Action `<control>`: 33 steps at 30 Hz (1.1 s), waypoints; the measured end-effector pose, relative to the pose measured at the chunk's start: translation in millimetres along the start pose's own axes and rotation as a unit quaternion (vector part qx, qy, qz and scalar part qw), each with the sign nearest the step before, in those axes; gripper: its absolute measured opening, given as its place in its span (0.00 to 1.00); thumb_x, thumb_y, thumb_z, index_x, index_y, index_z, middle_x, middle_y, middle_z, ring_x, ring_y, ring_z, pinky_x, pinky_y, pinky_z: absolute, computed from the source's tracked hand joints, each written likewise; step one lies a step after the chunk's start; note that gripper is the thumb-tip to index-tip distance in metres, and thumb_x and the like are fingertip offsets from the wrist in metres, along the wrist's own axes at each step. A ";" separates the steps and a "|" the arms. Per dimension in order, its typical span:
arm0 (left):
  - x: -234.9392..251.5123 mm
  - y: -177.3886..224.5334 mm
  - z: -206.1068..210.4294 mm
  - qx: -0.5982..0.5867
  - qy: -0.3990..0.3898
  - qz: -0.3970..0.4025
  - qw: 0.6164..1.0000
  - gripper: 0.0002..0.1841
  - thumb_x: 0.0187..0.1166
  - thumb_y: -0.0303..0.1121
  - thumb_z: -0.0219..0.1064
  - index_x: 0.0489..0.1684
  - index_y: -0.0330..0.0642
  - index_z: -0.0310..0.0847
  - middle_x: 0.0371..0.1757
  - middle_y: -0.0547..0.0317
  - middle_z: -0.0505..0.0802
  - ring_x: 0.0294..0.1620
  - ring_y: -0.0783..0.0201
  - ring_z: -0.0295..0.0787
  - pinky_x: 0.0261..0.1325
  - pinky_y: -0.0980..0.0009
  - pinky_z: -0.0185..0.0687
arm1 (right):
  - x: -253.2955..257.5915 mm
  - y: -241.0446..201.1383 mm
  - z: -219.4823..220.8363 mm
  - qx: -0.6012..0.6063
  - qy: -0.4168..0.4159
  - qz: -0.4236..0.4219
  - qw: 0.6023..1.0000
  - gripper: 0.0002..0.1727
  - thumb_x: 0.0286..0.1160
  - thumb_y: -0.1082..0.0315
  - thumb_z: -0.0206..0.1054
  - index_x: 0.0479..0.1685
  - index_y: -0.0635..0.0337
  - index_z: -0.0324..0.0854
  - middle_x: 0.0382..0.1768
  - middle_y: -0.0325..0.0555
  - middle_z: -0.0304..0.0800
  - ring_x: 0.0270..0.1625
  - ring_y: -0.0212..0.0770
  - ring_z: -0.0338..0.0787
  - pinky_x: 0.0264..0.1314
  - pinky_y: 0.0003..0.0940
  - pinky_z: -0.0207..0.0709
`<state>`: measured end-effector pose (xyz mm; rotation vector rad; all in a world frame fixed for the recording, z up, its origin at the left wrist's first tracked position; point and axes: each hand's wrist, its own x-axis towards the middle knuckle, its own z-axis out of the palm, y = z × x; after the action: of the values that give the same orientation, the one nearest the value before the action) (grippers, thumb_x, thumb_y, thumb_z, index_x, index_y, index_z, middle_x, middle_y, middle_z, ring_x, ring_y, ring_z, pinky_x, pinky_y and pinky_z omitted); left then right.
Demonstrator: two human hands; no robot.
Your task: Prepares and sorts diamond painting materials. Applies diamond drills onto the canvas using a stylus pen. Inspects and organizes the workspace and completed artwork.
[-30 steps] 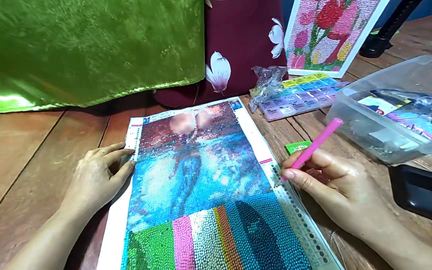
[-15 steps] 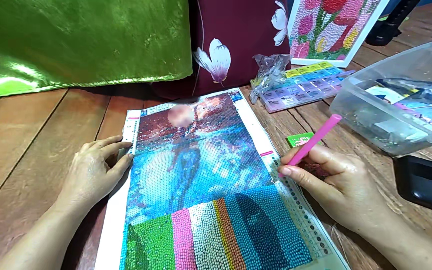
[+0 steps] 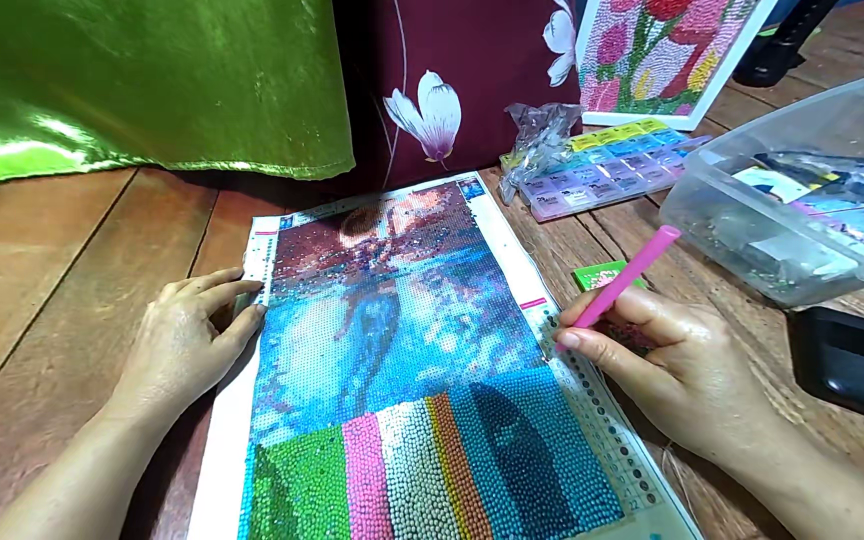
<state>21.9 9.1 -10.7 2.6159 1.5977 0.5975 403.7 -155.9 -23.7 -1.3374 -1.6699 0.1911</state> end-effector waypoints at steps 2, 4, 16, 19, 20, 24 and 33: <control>0.3 1.0 -0.4 0.001 -0.001 0.001 1.000 0.20 0.80 0.38 0.60 0.56 0.32 0.90 0.70 0.34 0.87 0.70 0.27 0.79 0.67 0.28 0.66 | 0.4 -0.1 -0.7 0.004 -0.003 0.001 1.000 0.07 0.76 0.60 0.66 0.39 0.52 0.87 0.29 0.25 0.84 0.31 0.13 0.82 0.34 0.05 0.76; 0.2 1.6 -0.9 0.001 -0.002 0.001 1.000 0.19 0.81 0.38 0.60 0.56 0.32 0.90 0.70 0.34 0.87 0.71 0.27 0.78 0.67 0.28 0.66 | 0.6 -0.5 -1.5 0.008 -0.004 0.007 1.000 0.07 0.77 0.61 0.66 0.40 0.53 0.86 0.30 0.25 0.85 0.31 0.13 0.82 0.34 0.06 0.76; 0.1 0.6 -0.1 0.003 -0.002 0.003 1.000 0.21 0.81 0.39 0.59 0.56 0.31 0.90 0.70 0.33 0.86 0.72 0.26 0.77 0.69 0.27 0.65 | 1.4 0.9 0.7 0.015 0.001 0.000 1.000 0.07 0.77 0.61 0.67 0.41 0.54 0.86 0.31 0.27 0.86 0.32 0.14 0.82 0.35 0.07 0.77; 0.1 0.5 0.2 0.003 -0.001 0.002 1.000 0.20 0.81 0.39 0.60 0.56 0.32 0.90 0.71 0.33 0.86 0.73 0.26 0.77 0.69 0.27 0.65 | 1.7 1.3 1.0 0.008 0.000 -0.002 1.000 0.08 0.77 0.61 0.67 0.41 0.54 0.86 0.31 0.26 0.85 0.32 0.13 0.82 0.35 0.06 0.76; 0.2 0.4 0.0 0.002 -0.002 0.001 1.000 0.20 0.82 0.38 0.60 0.56 0.32 0.90 0.71 0.34 0.86 0.73 0.26 0.77 0.69 0.27 0.64 | 1.8 1.4 1.0 0.006 0.000 -0.002 1.000 0.08 0.77 0.61 0.67 0.41 0.54 0.86 0.31 0.26 0.85 0.32 0.13 0.82 0.35 0.07 0.76; 0.0 1.0 -0.3 0.001 -0.002 -0.001 1.000 0.20 0.82 0.39 0.59 0.56 0.32 0.90 0.71 0.33 0.86 0.73 0.26 0.77 0.69 0.27 0.64 | 2.2 1.8 1.4 0.004 -0.001 -0.004 1.000 0.08 0.77 0.61 0.67 0.41 0.54 0.86 0.31 0.26 0.86 0.33 0.14 0.83 0.36 0.07 0.77; 0.0 0.0 0.8 0.005 0.000 0.002 1.000 0.21 0.81 0.40 0.59 0.56 0.32 0.90 0.71 0.34 0.86 0.73 0.26 0.77 0.69 0.27 0.65 | 2.8 1.9 2.4 -0.025 -0.008 -0.019 0.999 0.09 0.76 0.60 0.66 0.38 0.54 0.87 0.29 0.26 0.84 0.32 0.13 0.80 0.35 0.06 0.74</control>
<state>22.1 9.3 -11.5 2.6255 1.6003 0.5920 403.3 -151.9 -24.6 -1.3431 -1.7232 0.1384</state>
